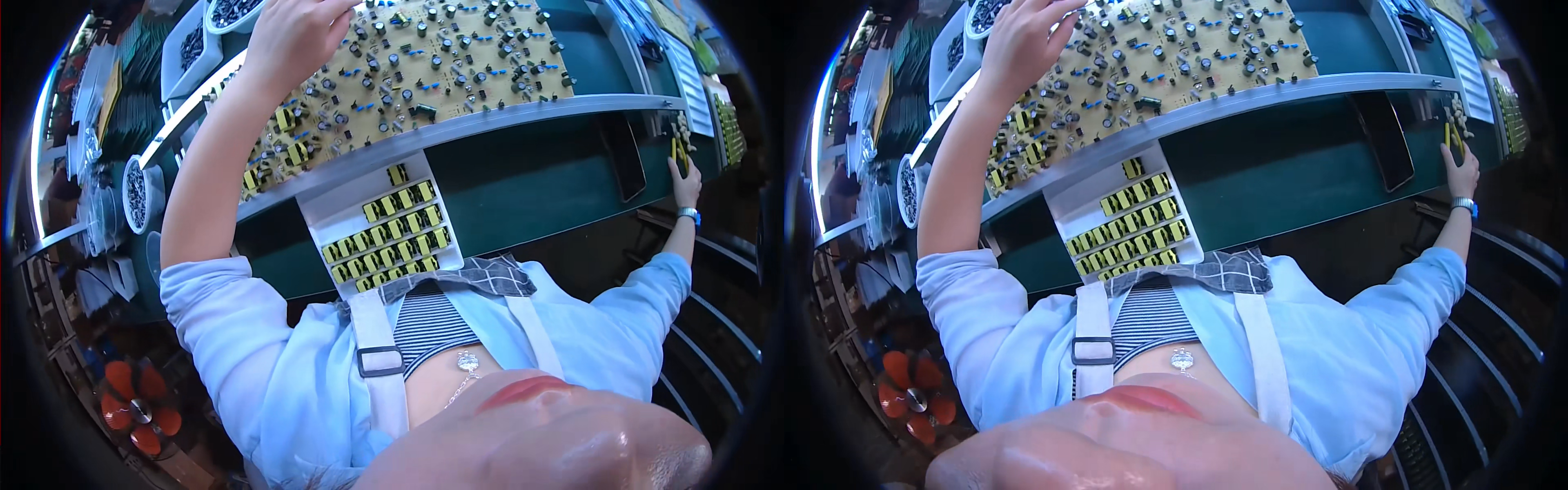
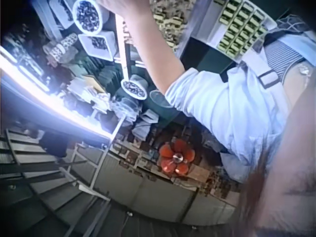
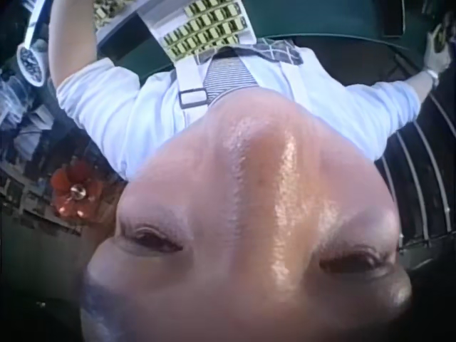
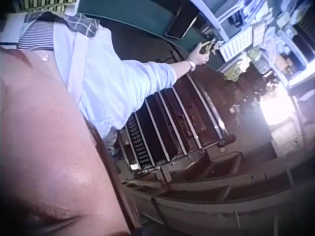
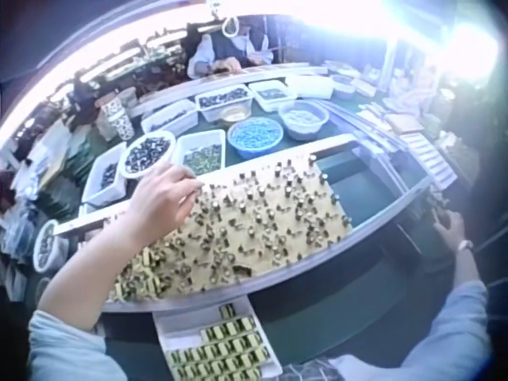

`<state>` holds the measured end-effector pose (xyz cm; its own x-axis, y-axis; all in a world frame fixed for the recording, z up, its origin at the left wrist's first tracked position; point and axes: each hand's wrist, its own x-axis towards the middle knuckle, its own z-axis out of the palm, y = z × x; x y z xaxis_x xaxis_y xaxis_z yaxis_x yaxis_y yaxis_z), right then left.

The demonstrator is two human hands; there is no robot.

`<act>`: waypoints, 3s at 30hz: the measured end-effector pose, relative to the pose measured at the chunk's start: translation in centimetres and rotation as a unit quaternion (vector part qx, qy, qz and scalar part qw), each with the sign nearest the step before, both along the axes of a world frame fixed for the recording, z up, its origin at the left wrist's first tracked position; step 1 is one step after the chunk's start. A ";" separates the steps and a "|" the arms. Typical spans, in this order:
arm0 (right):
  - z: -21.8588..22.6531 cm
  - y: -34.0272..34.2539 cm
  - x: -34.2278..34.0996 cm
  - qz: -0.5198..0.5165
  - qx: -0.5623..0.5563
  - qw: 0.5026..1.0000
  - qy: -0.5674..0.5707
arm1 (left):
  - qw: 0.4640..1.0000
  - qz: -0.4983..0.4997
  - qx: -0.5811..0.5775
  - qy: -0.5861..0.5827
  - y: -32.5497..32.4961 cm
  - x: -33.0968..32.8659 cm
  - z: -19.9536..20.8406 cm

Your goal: Assembling electronic components onto printed circuit boards at a manual assembly station.

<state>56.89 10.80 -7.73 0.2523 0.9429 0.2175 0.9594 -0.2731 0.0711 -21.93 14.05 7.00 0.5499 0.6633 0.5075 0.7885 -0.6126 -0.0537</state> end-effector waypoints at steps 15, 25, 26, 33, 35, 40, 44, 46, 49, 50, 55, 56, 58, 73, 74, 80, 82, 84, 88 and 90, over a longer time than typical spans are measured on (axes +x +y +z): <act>-0.1 -3.2 -2.8 0.001 -0.013 0.999 0.047 | 1.000 -0.016 0.008 -0.001 0.3 -2.1 -1.6; 1.2 3.1 -1.3 -0.069 -0.057 0.995 0.050 | 0.998 0.001 0.004 0.056 3.8 5.0 -0.6; 0.7 2.6 -0.7 -0.083 -0.055 0.993 0.056 | 0.998 0.020 -0.009 0.066 3.8 5.4 -0.5; -0.2 4.3 5.1 -0.058 0.158 0.842 0.513 | 0.997 0.048 -0.007 0.067 3.3 6.7 -1.2; 0.4 5.3 3.2 -0.025 0.206 0.704 0.679 | 0.996 0.052 -0.002 0.078 2.8 4.9 -0.7; 10.2 3.9 -13.7 0.103 0.206 0.574 0.786 | 1.000 0.002 0.014 0.028 2.6 0.9 -0.1; 16.5 3.8 -26.7 0.256 0.094 0.737 0.618 | 0.998 -0.014 0.058 0.037 2.5 -1.1 -1.0; 18.0 4.5 -33.2 0.419 0.039 0.818 0.392 | 0.998 -0.014 0.001 -0.053 1.8 -1.5 -1.7; 21.2 2.9 -50.0 0.437 0.045 0.840 0.319 | 0.999 0.021 0.009 -0.031 0.2 -3.6 -1.7; 21.4 3.2 -51.7 0.442 0.042 0.838 0.318 | 0.999 0.018 0.015 -0.028 0.2 -4.2 -1.7; 21.7 6.0 -56.7 0.601 0.037 0.797 0.047 | 0.996 -0.005 0.071 0.044 1.8 -7.0 -3.0; 21.7 6.8 -57.4 0.611 0.037 0.791 0.021 | 0.997 -0.002 0.062 0.043 2.0 -7.2 -3.3; 22.2 7.5 -59.0 0.622 0.036 0.782 -0.006 | 0.998 0.007 0.043 0.042 2.2 -7.6 -4.0; 27.8 8.3 -70.5 0.413 -0.305 0.840 -0.175 | 1.000 0.017 -0.024 0.000 1.0 -7.8 -3.1; 27.9 8.2 -70.9 0.404 -0.305 0.844 -0.177 | 1.000 0.012 -0.028 0.005 1.1 -7.5 -3.1; 27.9 8.6 -73.3 0.396 -0.268 0.830 -0.288 | 1.000 0.011 -0.013 0.000 1.3 -9.3 -4.5; 27.9 8.8 -73.8 0.395 -0.270 0.830 -0.287 | 1.000 0.012 0.002 0.005 1.8 -10.1 -5.3; 27.8 9.0 -74.1 0.400 -0.268 0.822 -0.304 | 1.000 0.009 0.005 0.003 2.0 -10.4 -5.7; 27.8 8.9 -74.1 0.414 -0.248 0.813 -0.325 | 1.000 -0.004 0.024 0.006 2.1 -10.4 -5.2; 27.3 10.2 -74.3 0.428 -0.251 0.804 -0.327 | 0.999 -0.013 0.025 0.014 2.7 -10.8 -5.5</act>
<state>-17.43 20.95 19.59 -0.5489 0.7207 -0.4234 0.4930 0.6882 0.5323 -32.71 16.78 1.54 0.5805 0.6228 0.5245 0.7707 -0.6282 -0.1071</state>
